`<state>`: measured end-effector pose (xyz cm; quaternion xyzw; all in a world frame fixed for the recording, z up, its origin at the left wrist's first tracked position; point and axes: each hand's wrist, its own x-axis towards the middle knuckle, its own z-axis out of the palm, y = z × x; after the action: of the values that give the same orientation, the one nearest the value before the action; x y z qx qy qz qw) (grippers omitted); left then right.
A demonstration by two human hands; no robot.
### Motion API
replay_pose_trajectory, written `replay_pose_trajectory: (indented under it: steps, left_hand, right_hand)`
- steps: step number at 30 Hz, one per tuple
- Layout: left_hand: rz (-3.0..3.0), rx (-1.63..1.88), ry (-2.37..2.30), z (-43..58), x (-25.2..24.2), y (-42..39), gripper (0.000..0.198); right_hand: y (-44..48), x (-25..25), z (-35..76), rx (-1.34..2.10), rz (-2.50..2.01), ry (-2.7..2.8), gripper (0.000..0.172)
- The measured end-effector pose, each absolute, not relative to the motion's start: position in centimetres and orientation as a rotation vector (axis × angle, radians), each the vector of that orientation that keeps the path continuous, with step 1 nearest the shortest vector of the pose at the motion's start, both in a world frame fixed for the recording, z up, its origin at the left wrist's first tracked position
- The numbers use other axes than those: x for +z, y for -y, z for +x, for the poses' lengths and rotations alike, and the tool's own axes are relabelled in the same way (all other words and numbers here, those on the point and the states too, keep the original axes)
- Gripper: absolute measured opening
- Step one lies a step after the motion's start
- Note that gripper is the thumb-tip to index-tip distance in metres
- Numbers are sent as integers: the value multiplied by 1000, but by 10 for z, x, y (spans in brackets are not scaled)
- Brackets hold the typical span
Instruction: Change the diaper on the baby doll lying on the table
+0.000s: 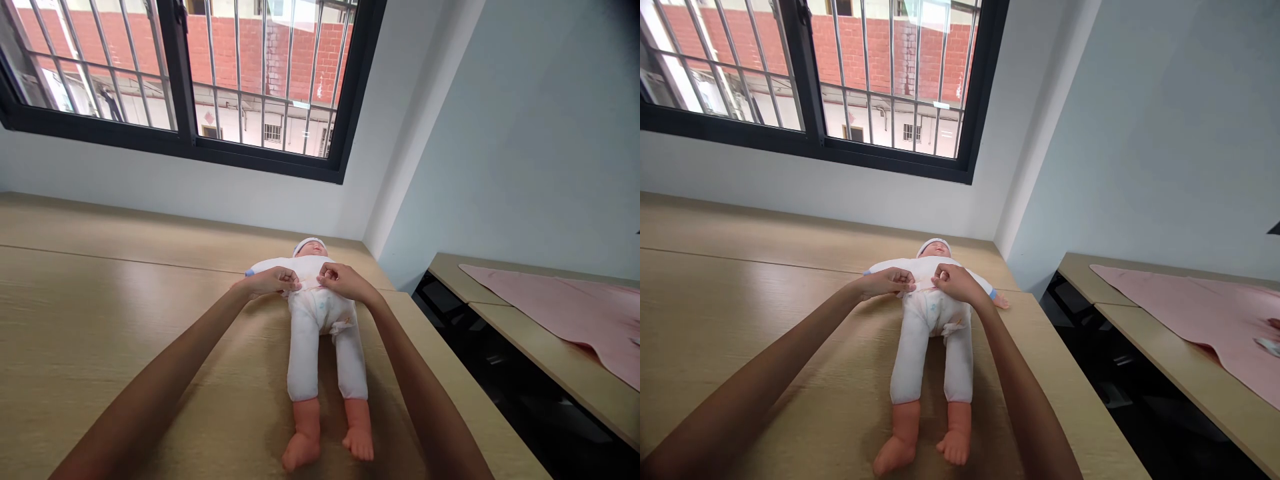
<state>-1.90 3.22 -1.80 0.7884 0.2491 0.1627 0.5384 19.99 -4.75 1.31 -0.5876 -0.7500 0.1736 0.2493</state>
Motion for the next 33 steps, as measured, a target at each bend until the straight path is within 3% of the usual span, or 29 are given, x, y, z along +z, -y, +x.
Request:
replay_pose_trajectory:
  steps: [12,18,23,28,33]
  left_hand:
    - [1827,523,-650,-16,-21,-30,32]
    - [2059,870,-816,-5,-7,-19,23]
    - [2345,748,-694,5,-1,-1,20]
    - [2529,623,-644,5,-8,3,32]
    - [2609,586,-639,6,-7,3,35]
  right_hand:
    - [43,10,208,547,-1580,2050,13]
    - [40,7,229,525,-1612,1880,22]
    - [43,17,256,485,-1716,1756,18]
    - [43,23,281,422,-1745,1732,18]
    - [27,2,307,439,-1794,1765,24]
